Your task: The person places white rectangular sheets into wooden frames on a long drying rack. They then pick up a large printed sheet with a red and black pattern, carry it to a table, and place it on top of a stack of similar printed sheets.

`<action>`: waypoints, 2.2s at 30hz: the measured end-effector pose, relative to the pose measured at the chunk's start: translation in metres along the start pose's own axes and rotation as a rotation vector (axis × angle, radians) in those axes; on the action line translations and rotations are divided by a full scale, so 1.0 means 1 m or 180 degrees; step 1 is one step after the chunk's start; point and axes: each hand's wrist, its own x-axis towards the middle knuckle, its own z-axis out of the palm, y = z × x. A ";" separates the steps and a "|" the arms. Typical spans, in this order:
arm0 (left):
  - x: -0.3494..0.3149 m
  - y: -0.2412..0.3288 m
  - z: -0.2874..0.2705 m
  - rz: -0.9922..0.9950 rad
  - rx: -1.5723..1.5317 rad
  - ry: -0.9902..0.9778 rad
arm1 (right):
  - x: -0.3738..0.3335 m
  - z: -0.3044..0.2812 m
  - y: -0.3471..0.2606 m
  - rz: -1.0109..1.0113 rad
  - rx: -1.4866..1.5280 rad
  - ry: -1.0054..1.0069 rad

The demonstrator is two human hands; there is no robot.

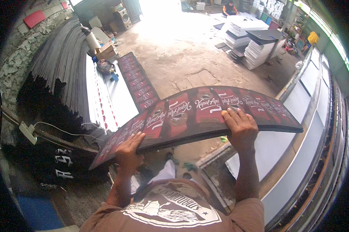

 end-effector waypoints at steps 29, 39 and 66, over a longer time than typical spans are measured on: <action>0.348 -0.187 0.251 -0.1550 0.0404 0.0169 | 0.418 0.489 0.126 -0.1201 0.1178 -0.0743; 0.440 -0.204 0.318 -0.2841 0.0724 0.0527 | 0.600 0.663 0.092 -0.2585 0.1863 -0.0693; 0.554 -0.475 0.645 -0.5749 0.1811 0.1061 | 0.761 1.183 -0.283 -0.5387 0.3380 -0.0429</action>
